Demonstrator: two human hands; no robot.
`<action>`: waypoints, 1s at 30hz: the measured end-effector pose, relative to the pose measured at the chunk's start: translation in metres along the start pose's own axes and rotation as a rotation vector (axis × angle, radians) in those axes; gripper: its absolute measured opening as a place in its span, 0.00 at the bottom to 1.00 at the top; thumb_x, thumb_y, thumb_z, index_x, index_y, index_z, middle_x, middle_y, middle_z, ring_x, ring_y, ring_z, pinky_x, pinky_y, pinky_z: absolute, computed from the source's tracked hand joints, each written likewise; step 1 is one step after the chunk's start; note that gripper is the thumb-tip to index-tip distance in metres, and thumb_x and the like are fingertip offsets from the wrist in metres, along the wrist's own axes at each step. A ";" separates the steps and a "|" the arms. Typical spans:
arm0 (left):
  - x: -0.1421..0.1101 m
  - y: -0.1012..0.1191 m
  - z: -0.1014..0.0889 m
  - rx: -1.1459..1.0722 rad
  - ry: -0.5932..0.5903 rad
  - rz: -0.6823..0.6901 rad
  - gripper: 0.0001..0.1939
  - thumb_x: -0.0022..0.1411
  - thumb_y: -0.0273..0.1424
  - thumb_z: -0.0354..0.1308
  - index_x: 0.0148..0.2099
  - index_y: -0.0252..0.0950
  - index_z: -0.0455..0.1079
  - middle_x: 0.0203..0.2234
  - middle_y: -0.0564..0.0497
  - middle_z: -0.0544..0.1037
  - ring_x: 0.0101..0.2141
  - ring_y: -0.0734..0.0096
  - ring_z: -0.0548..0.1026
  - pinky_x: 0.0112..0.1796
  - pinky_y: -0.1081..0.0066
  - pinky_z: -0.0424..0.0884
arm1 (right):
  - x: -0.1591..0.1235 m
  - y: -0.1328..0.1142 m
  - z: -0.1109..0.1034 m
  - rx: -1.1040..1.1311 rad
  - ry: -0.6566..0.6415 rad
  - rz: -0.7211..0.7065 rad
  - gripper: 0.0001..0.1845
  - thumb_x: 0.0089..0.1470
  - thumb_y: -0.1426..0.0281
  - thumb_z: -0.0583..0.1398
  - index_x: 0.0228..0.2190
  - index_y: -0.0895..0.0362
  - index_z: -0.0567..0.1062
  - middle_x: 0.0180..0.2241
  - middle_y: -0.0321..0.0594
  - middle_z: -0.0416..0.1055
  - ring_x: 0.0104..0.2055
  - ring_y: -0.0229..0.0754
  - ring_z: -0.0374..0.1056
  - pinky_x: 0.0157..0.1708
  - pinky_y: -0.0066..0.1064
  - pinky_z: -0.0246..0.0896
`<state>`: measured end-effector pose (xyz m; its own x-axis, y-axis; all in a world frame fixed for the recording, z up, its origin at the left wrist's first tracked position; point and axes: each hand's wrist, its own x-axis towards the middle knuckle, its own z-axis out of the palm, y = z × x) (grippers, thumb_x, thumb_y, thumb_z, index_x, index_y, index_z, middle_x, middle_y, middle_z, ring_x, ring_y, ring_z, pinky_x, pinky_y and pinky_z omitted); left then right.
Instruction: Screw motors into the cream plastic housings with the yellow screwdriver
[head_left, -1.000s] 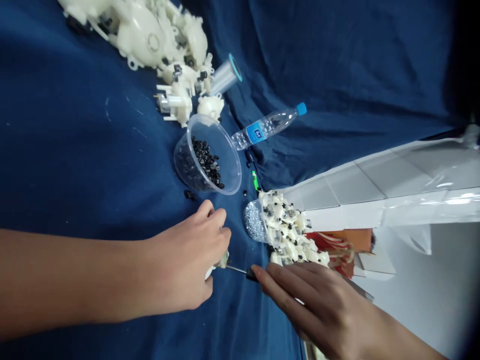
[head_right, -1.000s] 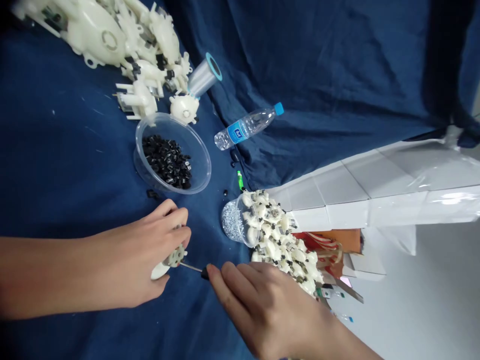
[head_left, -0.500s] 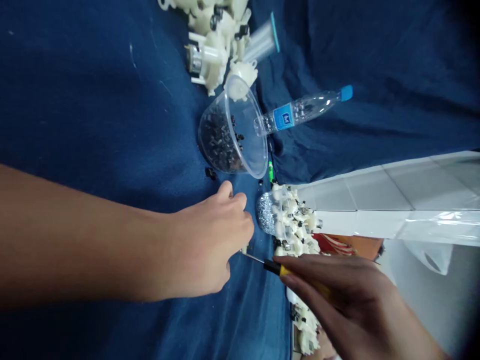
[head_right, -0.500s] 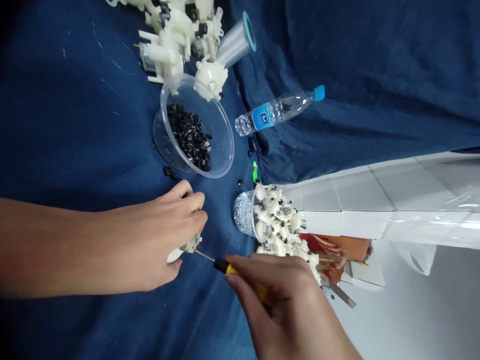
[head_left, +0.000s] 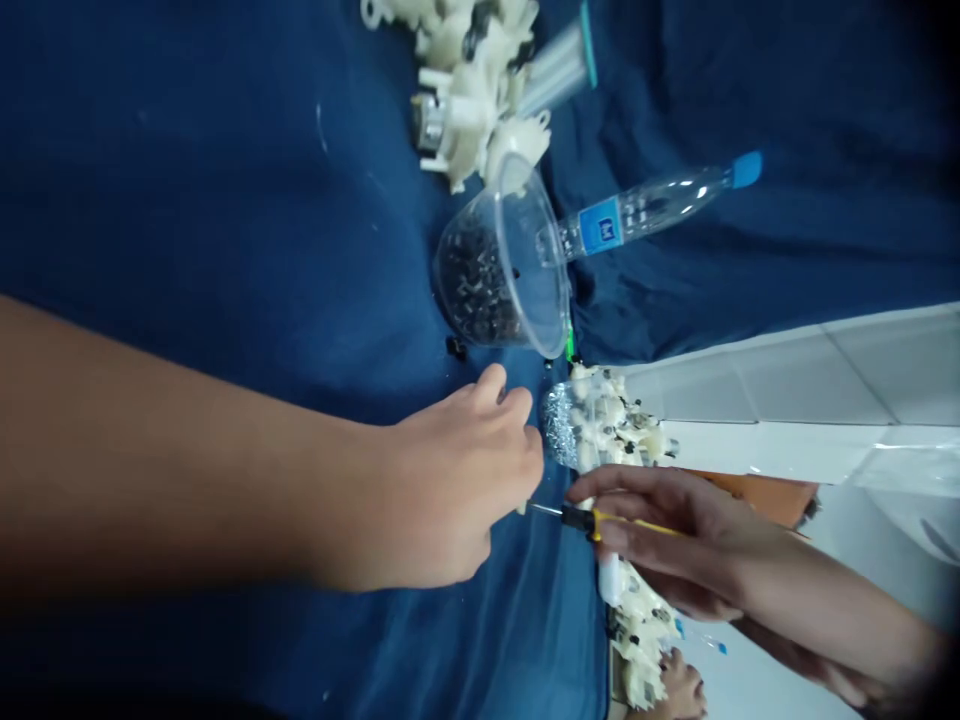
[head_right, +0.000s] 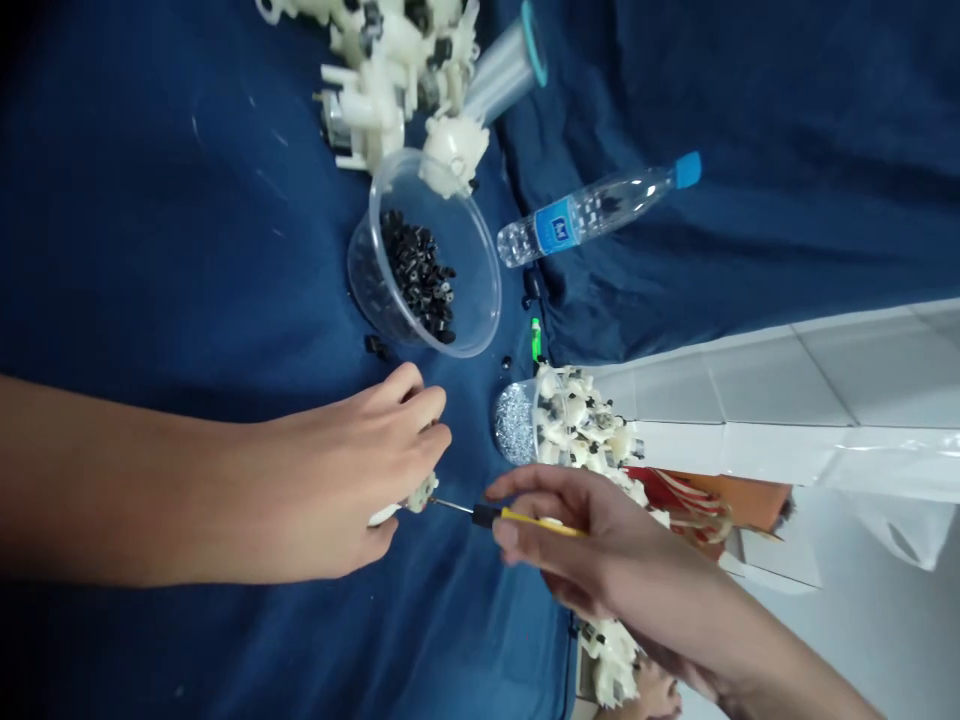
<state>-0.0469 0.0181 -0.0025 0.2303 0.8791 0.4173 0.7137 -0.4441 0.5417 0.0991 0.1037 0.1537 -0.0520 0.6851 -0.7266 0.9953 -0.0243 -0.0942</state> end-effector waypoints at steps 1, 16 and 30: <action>-0.001 0.000 0.000 -0.016 0.015 -0.011 0.07 0.53 0.32 0.63 0.30 0.35 0.70 0.28 0.48 0.69 0.35 0.60 0.62 0.40 0.61 0.59 | -0.001 0.004 0.001 -0.011 -0.010 -0.024 0.19 0.51 0.57 0.68 0.41 0.52 0.74 0.27 0.32 0.69 0.17 0.27 0.52 0.15 0.18 0.46; -0.001 0.003 0.010 -0.105 0.092 -0.047 0.11 0.51 0.31 0.64 0.38 0.33 0.73 0.34 0.47 0.73 0.38 0.56 0.64 0.42 0.59 0.60 | -0.007 0.050 -0.004 -1.089 0.261 -1.439 0.21 0.66 0.80 0.44 0.53 0.70 0.70 0.41 0.56 0.78 0.36 0.48 0.75 0.28 0.39 0.71; 0.003 0.006 0.009 0.025 -0.018 -0.021 0.04 0.56 0.29 0.58 0.30 0.34 0.71 0.31 0.47 0.73 0.38 0.56 0.64 0.45 0.52 0.59 | -0.004 0.026 0.016 -0.729 0.364 -0.970 0.14 0.57 0.56 0.62 0.38 0.51 0.82 0.31 0.46 0.79 0.32 0.48 0.77 0.27 0.33 0.76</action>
<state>-0.0366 0.0193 -0.0046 0.2268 0.8912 0.3928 0.7345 -0.4214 0.5320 0.1238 0.0881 0.1433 -0.8731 0.3590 -0.3299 0.3809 0.9246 -0.0020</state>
